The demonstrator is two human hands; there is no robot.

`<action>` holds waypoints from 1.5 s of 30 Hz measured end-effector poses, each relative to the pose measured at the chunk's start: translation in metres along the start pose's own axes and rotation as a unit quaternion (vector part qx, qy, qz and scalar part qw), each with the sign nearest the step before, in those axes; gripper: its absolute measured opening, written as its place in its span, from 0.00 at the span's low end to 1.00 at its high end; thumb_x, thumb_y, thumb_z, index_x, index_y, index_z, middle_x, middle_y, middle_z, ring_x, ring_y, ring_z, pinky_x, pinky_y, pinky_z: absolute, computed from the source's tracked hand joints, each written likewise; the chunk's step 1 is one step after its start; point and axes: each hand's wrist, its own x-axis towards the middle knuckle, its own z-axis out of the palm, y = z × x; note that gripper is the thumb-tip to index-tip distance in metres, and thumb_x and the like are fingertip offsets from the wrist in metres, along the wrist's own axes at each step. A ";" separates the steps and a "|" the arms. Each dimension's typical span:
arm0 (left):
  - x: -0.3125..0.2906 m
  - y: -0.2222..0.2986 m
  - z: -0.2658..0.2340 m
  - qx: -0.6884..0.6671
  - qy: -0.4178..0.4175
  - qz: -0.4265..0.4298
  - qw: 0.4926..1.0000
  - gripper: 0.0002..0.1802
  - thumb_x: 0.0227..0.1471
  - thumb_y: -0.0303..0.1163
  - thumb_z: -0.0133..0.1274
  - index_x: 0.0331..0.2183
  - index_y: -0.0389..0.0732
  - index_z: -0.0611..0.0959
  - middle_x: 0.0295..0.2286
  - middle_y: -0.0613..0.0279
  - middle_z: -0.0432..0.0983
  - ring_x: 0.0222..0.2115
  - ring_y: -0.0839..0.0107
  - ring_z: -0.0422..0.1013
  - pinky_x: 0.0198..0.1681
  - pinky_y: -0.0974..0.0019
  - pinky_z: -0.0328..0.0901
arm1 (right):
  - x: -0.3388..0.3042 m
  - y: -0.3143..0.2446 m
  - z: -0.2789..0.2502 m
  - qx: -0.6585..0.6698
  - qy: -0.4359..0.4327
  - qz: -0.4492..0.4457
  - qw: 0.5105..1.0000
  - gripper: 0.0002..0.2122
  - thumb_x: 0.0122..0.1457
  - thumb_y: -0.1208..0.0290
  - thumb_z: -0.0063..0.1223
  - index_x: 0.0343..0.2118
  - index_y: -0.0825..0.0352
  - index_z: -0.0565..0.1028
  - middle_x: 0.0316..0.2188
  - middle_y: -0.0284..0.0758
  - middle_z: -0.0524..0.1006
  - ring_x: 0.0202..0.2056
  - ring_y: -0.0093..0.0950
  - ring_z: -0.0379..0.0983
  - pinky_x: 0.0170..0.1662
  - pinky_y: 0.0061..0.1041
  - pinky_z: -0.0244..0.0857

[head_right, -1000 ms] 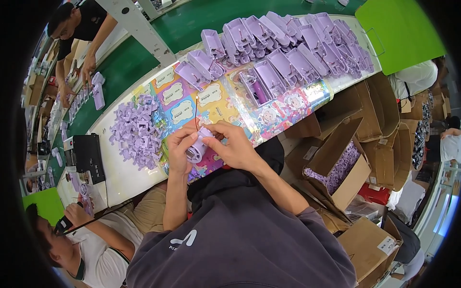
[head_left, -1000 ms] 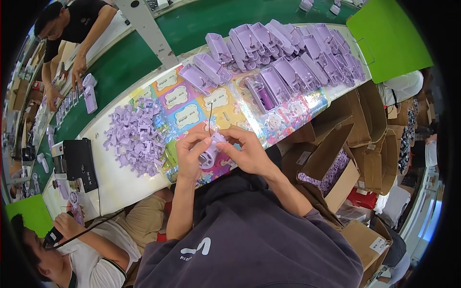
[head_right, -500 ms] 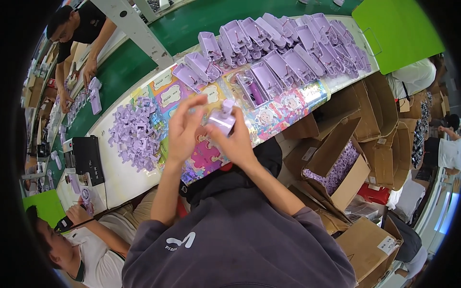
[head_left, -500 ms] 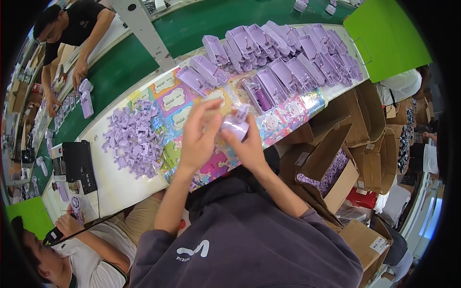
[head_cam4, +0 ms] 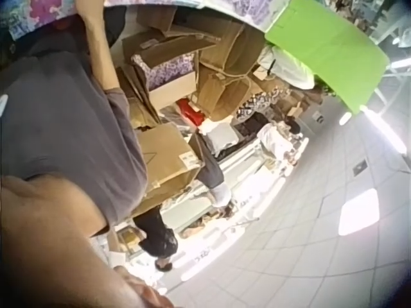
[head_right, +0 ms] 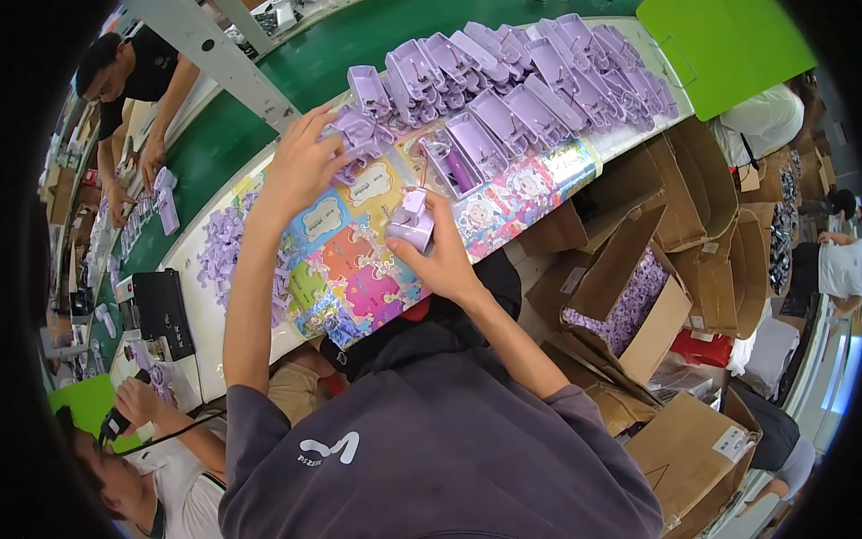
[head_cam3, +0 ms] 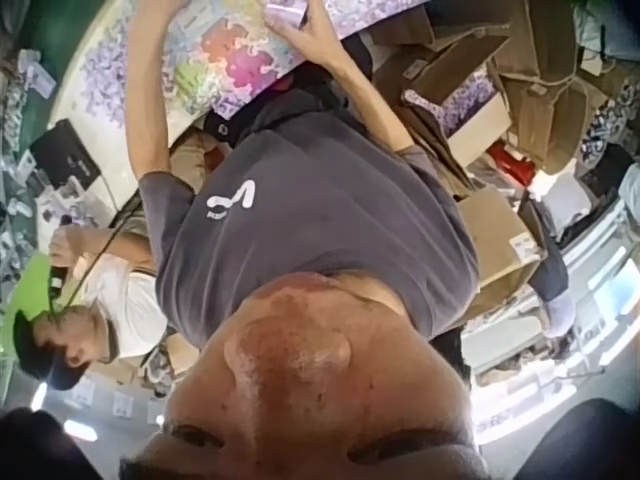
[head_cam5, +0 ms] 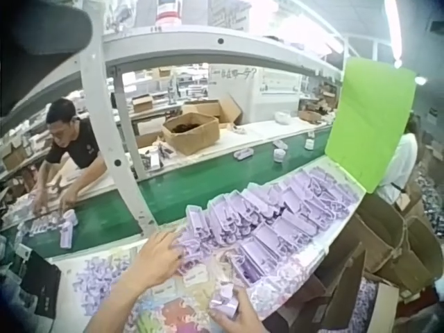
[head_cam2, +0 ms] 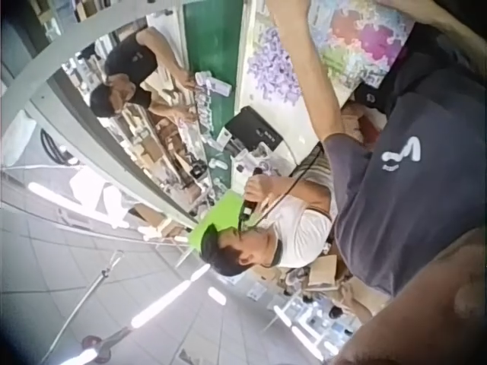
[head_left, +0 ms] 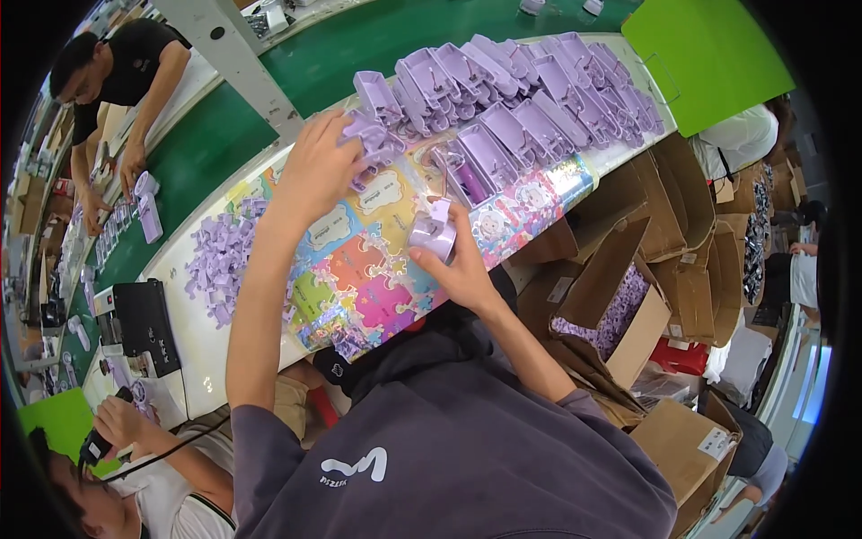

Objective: The person assembles small handheld portable fans by snapping together plastic fan housings, fan blades, circuit boards, and wiring by hand.

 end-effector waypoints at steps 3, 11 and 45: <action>-0.010 0.015 -0.028 -0.200 -0.098 -0.096 0.970 0.15 0.46 0.32 0.64 0.35 0.38 0.77 0.41 0.51 0.74 0.44 0.52 0.72 0.47 0.54 0.67 | 0.000 0.005 -0.011 -0.183 -0.006 -0.102 0.978 0.34 0.54 0.70 0.67 0.62 0.68 0.62 0.48 0.42 0.69 0.49 0.36 0.71 0.52 0.31 0.67; -0.047 0.046 -0.050 -0.308 -0.116 -0.174 0.928 0.36 0.39 0.31 0.63 0.53 0.38 0.74 0.40 0.51 0.69 0.40 0.53 0.72 0.45 0.56 0.68 | 0.009 -0.050 -0.025 -0.302 -0.028 -0.163 0.939 0.31 0.44 0.69 0.75 0.51 0.66 0.71 0.47 0.43 0.75 0.46 0.43 0.75 0.48 0.36 0.69; -0.073 0.080 -0.038 -0.503 -0.067 -0.329 0.797 0.20 0.48 0.26 0.65 0.46 0.37 0.86 0.38 0.55 0.85 0.36 0.73 0.78 0.43 0.68 0.70 | 0.020 -0.077 -0.013 -0.399 -0.053 -0.293 0.867 0.32 0.38 0.79 0.70 0.53 0.59 0.79 0.47 0.36 0.77 0.36 0.35 0.72 0.37 0.31 0.72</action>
